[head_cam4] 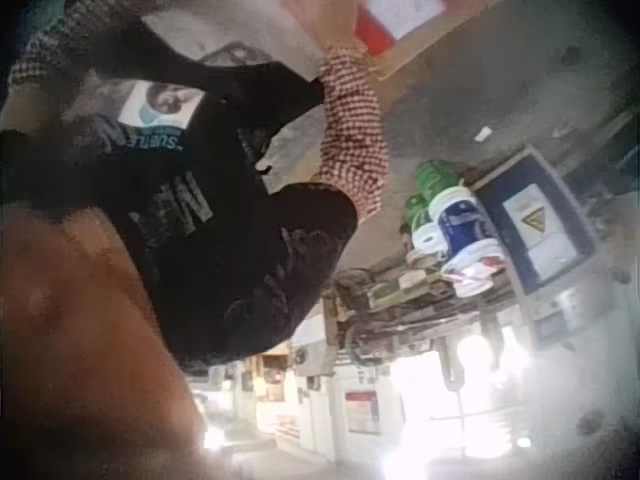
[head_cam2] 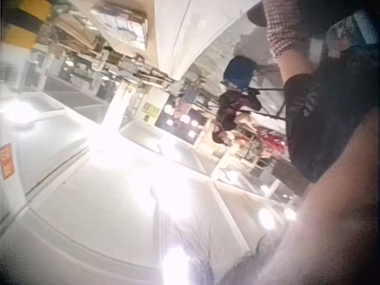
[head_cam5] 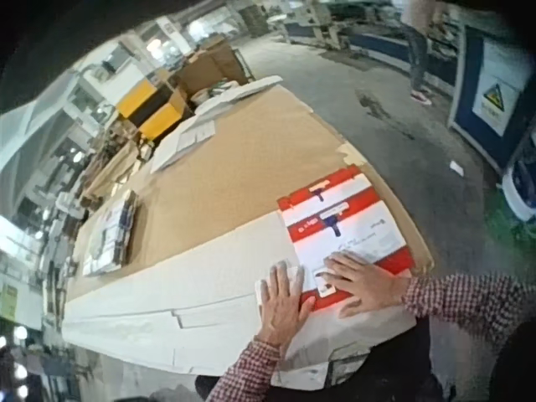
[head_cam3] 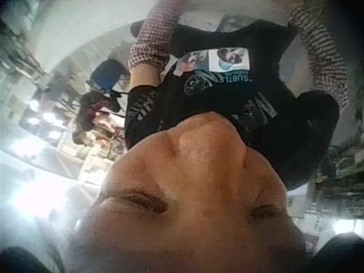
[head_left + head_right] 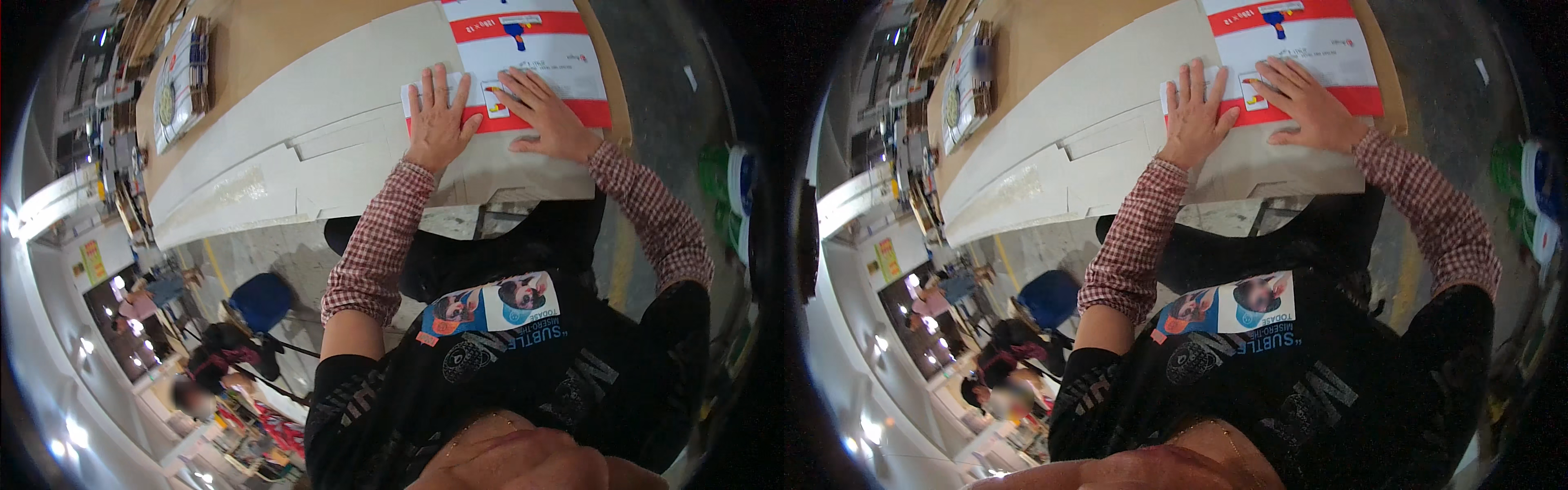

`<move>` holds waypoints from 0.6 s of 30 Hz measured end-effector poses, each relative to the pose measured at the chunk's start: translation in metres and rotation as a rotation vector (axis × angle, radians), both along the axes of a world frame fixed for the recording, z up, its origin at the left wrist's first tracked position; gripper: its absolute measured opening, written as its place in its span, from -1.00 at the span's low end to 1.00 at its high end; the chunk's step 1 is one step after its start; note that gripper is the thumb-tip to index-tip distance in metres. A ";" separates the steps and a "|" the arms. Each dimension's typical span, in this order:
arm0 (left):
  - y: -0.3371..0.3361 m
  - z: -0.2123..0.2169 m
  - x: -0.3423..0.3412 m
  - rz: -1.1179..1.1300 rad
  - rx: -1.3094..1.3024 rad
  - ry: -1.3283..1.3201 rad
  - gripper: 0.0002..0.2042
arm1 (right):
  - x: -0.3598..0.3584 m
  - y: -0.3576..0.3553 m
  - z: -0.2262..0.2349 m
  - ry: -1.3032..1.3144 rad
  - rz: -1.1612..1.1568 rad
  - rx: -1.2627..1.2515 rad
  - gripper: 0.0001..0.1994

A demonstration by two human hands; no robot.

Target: Preparing, folding, and inserting white sheets of material into red and white envelopes or packages at a workstation.

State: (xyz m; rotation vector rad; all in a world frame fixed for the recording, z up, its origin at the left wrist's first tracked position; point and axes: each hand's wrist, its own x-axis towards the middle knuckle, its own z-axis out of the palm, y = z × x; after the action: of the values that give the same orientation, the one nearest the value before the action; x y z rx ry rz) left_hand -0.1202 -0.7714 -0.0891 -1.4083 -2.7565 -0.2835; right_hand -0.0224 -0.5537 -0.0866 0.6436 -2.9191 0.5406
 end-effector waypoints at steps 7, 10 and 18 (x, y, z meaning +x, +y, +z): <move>-0.010 -0.008 0.003 0.156 0.180 0.031 -0.46 | -0.014 -0.013 0.024 -0.046 0.092 0.010 -0.18; 0.002 -0.034 0.011 0.142 0.382 0.243 -0.61 | -0.003 -0.009 0.014 -0.083 0.099 0.038 -0.25; 0.036 -0.058 0.001 0.219 0.413 0.230 -0.55 | 0.015 0.109 -0.020 0.087 -0.437 0.113 -0.51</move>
State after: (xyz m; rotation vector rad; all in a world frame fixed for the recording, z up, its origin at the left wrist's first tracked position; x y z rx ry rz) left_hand -0.1195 -0.7353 -0.1470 -0.9648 -2.4498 -0.5970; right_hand -0.0071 -0.4446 -0.1069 0.0251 -2.8893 0.2895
